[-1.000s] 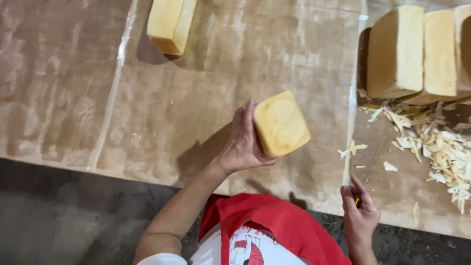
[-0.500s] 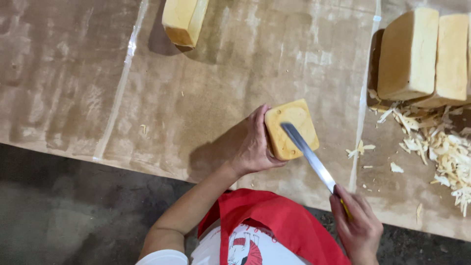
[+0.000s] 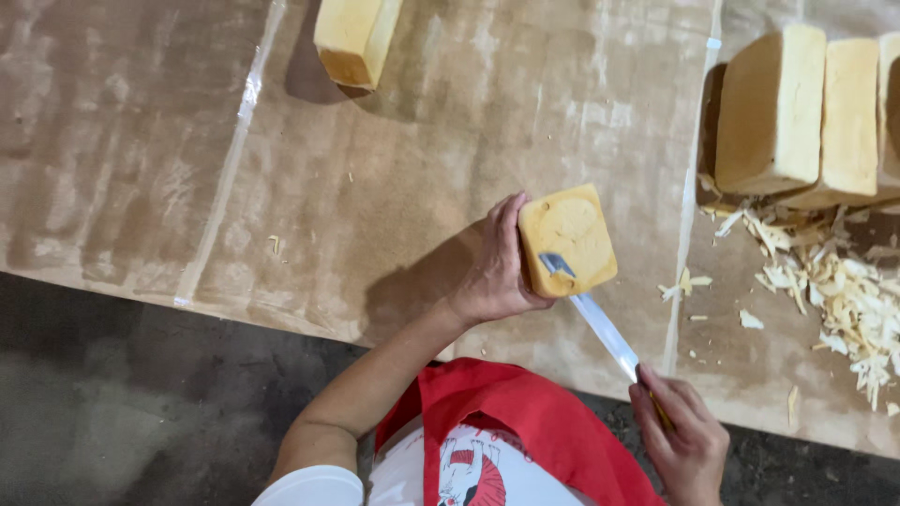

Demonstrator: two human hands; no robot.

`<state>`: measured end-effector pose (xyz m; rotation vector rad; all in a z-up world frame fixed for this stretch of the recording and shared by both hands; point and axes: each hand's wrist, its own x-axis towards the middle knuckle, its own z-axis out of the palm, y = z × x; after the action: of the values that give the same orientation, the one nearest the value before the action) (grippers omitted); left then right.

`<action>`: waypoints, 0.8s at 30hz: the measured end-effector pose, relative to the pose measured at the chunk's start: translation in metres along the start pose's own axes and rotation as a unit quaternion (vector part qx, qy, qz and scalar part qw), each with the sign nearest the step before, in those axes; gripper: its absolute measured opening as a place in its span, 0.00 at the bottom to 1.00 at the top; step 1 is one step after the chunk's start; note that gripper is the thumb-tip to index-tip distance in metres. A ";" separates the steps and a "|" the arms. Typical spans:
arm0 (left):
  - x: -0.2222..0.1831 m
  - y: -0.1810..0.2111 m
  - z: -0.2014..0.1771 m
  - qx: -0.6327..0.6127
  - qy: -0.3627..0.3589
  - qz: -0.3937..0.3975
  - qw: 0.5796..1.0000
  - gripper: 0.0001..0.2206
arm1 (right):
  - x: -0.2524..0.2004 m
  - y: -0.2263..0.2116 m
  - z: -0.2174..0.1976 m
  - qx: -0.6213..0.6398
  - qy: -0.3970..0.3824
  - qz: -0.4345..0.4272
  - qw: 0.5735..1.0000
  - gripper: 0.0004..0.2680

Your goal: The person removes the outer crust from loaves of bread by hand using a long blade, handling the loaves one at a time and rotating them to clear each side.

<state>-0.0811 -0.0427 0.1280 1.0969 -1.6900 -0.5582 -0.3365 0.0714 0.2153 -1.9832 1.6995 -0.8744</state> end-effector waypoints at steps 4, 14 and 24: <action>-0.005 -0.005 0.014 0.047 -0.039 -0.005 0.998 0.66 | 0.016 -0.009 0.021 -0.018 -0.019 -0.047 0.999 0.10; 0.000 0.012 -0.022 0.045 -0.178 -0.028 0.983 0.59 | 0.024 0.008 0.018 0.076 0.004 -0.044 0.996 0.11; -0.001 0.005 -0.027 -0.011 -0.195 -0.017 0.981 0.56 | 0.016 0.009 0.005 0.025 -0.002 -0.061 0.998 0.10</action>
<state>-0.0590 -0.0359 0.1422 1.0504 -1.9972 -0.8554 -0.3384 0.0531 0.2091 -2.0724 1.5524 -0.9442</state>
